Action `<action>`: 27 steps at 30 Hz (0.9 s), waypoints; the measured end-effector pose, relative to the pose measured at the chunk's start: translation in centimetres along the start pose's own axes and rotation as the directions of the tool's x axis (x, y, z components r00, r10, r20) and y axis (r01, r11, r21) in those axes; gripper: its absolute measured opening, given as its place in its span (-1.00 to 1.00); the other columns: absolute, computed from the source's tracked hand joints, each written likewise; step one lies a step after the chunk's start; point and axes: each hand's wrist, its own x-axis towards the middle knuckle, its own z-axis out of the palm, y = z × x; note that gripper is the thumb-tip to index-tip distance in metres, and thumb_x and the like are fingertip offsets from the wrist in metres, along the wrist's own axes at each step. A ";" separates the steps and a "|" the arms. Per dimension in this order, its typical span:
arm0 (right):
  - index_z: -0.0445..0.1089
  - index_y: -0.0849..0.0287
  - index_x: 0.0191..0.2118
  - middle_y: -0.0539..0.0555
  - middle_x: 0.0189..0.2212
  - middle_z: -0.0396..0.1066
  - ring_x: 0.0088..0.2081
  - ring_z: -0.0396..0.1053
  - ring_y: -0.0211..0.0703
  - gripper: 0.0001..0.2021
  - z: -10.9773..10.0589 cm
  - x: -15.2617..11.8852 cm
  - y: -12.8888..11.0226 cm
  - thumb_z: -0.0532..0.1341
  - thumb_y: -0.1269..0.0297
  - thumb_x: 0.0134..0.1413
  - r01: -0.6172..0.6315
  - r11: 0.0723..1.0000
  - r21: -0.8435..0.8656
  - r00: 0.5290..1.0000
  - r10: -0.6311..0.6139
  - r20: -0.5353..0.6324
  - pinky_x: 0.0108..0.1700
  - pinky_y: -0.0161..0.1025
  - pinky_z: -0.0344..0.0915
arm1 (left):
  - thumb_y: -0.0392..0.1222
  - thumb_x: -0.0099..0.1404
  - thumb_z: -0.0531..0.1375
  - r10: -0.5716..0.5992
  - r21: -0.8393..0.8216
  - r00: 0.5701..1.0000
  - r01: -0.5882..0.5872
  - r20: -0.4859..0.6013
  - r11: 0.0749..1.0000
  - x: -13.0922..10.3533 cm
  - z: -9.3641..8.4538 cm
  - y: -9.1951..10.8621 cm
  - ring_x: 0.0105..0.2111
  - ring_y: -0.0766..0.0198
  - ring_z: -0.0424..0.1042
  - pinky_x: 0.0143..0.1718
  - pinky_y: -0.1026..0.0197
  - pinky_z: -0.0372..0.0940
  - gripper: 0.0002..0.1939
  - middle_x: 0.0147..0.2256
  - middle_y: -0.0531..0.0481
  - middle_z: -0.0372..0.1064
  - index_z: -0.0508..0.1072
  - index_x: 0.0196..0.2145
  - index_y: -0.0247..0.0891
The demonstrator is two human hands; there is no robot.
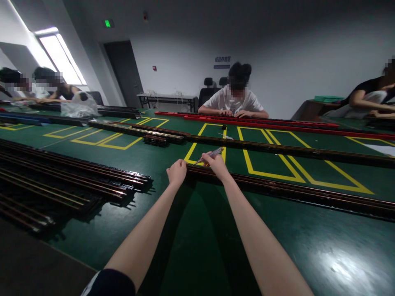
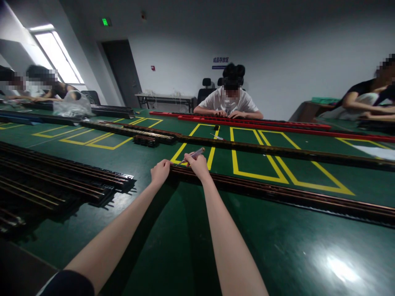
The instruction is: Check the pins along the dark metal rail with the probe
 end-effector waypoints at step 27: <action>0.39 0.25 -0.42 0.07 -0.46 0.45 -0.50 0.37 -0.31 -0.87 -1.6 -0.6 -1.4 0.20 0.31 0.06 -0.112 0.989 0.092 0.992 0.105 0.075 -0.39 -0.33 0.34 | -0.15 0.30 -0.16 0.006 -0.030 1.000 -0.006 0.019 1.000 -0.2 -0.2 0.2 -0.14 0.11 0.42 0.02 0.01 0.11 -0.62 -0.21 -0.03 0.49 0.45 -0.32 -0.14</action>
